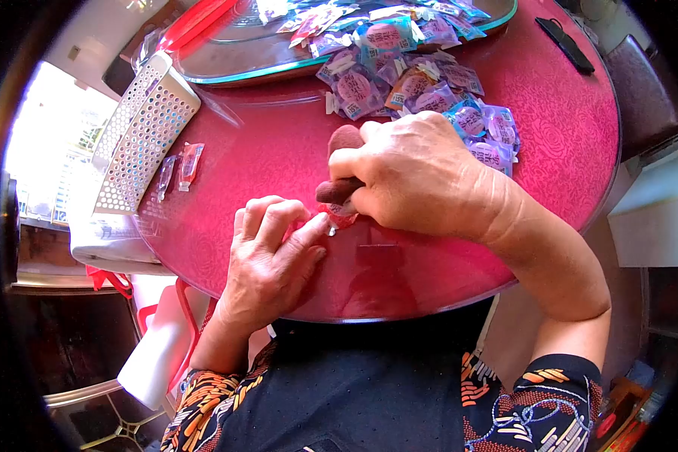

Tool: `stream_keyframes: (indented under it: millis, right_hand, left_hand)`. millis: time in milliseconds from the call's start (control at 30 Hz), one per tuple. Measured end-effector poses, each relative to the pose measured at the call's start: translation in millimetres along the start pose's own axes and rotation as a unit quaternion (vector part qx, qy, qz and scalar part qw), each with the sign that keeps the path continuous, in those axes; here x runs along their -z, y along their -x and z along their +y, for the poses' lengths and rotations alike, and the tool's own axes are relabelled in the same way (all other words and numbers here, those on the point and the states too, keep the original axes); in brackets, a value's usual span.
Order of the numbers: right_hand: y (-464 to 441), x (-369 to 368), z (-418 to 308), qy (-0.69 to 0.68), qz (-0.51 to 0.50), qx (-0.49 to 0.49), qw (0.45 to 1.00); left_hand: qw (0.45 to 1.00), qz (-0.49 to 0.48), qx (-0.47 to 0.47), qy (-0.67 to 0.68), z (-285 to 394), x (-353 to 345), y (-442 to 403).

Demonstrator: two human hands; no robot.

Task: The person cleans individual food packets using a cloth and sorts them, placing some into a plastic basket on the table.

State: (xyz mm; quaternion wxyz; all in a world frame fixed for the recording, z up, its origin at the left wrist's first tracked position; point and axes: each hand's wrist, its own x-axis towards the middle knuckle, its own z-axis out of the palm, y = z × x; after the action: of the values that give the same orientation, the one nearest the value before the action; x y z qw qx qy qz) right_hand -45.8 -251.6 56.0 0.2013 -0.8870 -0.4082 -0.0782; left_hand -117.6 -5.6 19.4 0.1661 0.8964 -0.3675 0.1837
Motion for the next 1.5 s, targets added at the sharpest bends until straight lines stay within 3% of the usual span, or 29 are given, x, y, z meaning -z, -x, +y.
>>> stream_keyframes:
  millis: [200, 433, 600, 667, 767, 833, 933, 1100, 1167, 1333, 1367, 1500]
  right_hand:
    - [-3.7, -9.0, -1.7, -0.008, 0.012, 0.062, 0.998]
    - [-2.8, -10.6, -0.3, 0.049, 0.030, -0.025, 0.998]
    - [-2.9, -8.5, 1.3, 0.033, 0.007, -0.037, 0.999]
    - [-2.8, -8.7, 2.7, 0.028, 0.005, -0.038, 0.999]
    - [-4.0, -8.1, 1.9, 0.026, 0.023, -0.011, 0.999]
    - [-10.1, -9.7, -1.5, 0.016, 0.052, 0.104, 0.993]
    - [-7.0, -15.6, -19.9, 0.076, 0.023, 0.085, 0.993]
    - [-16.1, -23.1, -7.8, 0.105, 0.082, 0.024, 0.991]
    - [-16.3, -25.6, -1.8, 0.175, 0.093, -0.024, 0.980]
    - [-18.3, -13.5, -11.6, 0.003, 0.021, 0.085, 0.996]
    - [-17.4, -13.2, -14.0, 0.032, -0.009, 0.077, 0.997]
    - [-23.9, -15.4, -4.8, 0.055, 0.023, 0.011, 0.998]
  left_hand:
    - [0.998, 0.010, -0.047, 0.048, -1.1, 3.1, 5.2]
    - [0.997, -0.035, -0.043, 0.062, -0.9, 4.5, 6.4]
    - [0.998, -0.007, -0.045, 0.033, -0.8, 3.9, 9.9]
    - [0.998, -0.040, -0.035, 0.016, 1.5, 2.6, 9.9]
    - [0.996, -0.082, -0.020, -0.003, 7.2, 0.7, 14.6]
    - [0.994, -0.107, 0.004, -0.003, 19.8, 6.3, 17.3]
    - [0.993, -0.117, 0.018, 0.022, 21.1, 5.6, 20.6]
    - [0.994, -0.103, 0.011, 0.024, 20.5, 4.6, 21.3]
    - [0.996, -0.089, 0.006, 0.023, 19.6, 2.6, 22.2]
    - [0.995, -0.083, 0.011, 0.049, 18.3, 1.0, 27.0]
    - [0.996, -0.081, 0.011, 0.045, 18.4, 1.3, 27.1]
    - [0.996, -0.077, 0.004, 0.033, 18.0, 3.4, 24.2]
